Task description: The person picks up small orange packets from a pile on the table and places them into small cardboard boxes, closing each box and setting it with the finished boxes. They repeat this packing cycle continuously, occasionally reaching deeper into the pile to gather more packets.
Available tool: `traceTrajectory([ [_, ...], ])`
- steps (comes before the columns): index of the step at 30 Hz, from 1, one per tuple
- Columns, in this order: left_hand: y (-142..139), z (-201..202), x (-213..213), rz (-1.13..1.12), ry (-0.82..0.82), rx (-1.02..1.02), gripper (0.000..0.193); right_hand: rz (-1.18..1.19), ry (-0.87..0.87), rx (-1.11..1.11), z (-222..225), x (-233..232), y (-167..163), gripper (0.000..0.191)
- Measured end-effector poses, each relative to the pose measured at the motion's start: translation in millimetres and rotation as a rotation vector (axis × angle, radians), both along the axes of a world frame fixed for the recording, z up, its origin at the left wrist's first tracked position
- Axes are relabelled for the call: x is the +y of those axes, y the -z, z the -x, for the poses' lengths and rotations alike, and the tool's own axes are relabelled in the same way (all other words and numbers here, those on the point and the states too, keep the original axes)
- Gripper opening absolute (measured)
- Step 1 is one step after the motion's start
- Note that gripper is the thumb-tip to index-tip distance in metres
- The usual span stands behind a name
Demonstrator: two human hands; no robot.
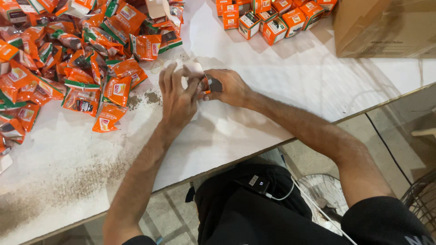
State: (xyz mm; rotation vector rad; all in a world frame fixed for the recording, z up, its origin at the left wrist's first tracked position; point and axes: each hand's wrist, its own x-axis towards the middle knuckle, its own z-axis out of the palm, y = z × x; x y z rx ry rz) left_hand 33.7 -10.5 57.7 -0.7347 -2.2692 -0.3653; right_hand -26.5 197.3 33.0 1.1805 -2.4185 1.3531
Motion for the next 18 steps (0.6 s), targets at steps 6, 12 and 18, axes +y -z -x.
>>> traceTrajectory([
  [6, 10, 21, 32, -0.561, -0.142, -0.447, 0.012, -0.004, -0.029, 0.154, 4, 1, 7, 0.066],
  [12, 27, 37, 28, -1.226, -0.115, -0.826, 0.048, 0.108, -0.042, -0.088, -8, 1, -1, 0.074],
  [18, 27, 42, 18, -0.954, 0.046, -0.683, 0.02, 0.018, 0.009, 0.11, -13, -3, -6, 0.062],
])
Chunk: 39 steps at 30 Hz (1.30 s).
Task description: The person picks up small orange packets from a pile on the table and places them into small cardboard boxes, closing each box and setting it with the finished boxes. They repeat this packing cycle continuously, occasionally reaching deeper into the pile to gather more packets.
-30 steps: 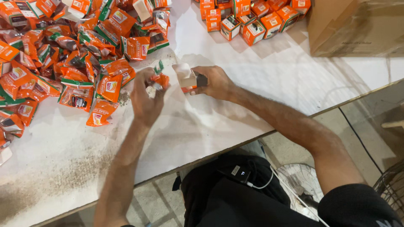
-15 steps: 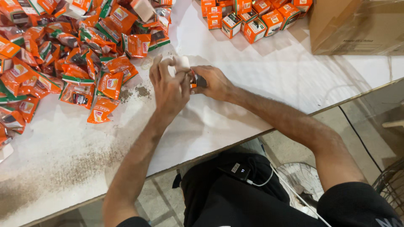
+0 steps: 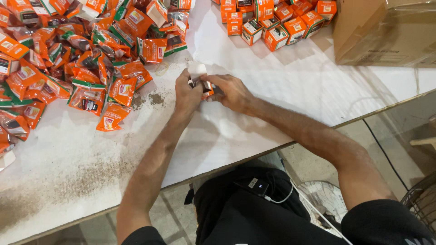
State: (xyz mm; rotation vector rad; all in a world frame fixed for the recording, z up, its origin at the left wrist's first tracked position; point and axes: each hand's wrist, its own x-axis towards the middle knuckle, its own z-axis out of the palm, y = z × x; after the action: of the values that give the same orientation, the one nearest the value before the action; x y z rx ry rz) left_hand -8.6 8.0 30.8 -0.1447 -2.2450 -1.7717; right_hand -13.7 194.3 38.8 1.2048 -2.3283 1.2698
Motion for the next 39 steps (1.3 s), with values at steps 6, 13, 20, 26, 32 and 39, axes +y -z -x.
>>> traceTrajectory([
  [6, 4, -10, -38, -0.65, 0.324, -0.365, 0.027, -0.063, 0.0, 0.084, 1, -1, 1, 0.049],
  [13, 21, 17, -25, -0.206, 0.161, -0.111, 0.01, -0.094, 0.013, -0.031, 0, 0, 0, 0.046],
  [20, -7, -33, -24, 0.373, 0.288, 0.408, 0.033, -0.021, 0.064, -0.097, 0, 1, 9, 0.057],
  [26, -15, -35, -20, 0.256, 0.252, 0.248, 0.025, -0.012, 0.043, -0.114, 4, 2, 13, 0.059],
  [32, -2, -33, -23, 0.413, 0.253, 0.413, 0.014, 0.004, 0.027, -0.064, 6, 3, 8, 0.058],
  [39, -8, -42, -23, 0.681, 0.256, 0.488, 0.01, 0.008, -0.027, 0.011, -2, 3, 11, 0.064],
])
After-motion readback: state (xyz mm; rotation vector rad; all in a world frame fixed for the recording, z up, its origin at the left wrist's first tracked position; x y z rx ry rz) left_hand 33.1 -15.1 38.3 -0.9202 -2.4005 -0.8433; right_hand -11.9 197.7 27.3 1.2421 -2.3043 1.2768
